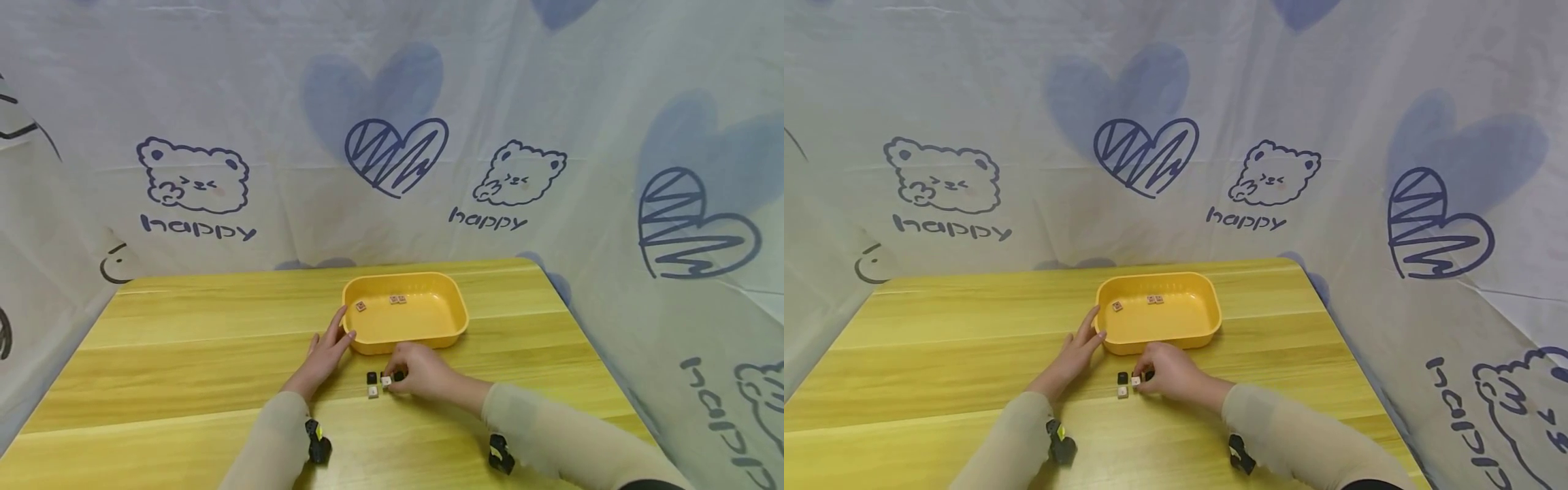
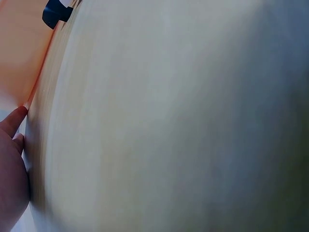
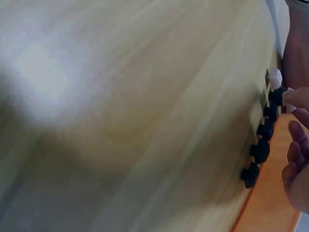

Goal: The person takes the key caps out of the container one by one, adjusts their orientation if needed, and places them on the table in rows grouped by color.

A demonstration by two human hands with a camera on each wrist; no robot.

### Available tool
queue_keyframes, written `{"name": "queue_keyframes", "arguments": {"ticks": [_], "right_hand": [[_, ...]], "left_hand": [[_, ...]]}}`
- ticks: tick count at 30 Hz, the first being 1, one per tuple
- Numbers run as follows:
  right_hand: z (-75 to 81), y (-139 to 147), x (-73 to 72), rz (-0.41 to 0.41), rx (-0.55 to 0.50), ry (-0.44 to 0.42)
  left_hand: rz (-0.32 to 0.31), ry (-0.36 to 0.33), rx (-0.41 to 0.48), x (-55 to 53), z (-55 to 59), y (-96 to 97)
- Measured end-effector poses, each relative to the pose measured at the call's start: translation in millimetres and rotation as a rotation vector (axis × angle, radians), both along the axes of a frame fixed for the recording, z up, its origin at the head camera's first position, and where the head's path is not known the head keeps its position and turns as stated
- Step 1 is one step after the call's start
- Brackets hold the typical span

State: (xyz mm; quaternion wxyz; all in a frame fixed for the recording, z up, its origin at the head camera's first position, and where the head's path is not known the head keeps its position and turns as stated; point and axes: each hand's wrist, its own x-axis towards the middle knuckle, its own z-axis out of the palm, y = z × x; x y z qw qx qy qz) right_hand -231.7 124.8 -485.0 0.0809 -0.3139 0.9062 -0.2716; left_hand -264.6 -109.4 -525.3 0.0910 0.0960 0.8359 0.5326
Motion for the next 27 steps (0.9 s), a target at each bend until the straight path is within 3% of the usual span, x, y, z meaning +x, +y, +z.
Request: {"name": "queue_keyframes", "arguments": {"ticks": [14,27], "right_hand": [[-13.2,-2,4.9,-0.018,0.067,0.024],[-12.6,-2,7.1,-0.014,0.084,0.048]], "left_hand": [[0.012,-0.002,-0.006,0.9,1.1,-0.1],[0.005,0.005,0.001,1.4,1.7,0.2]]}}
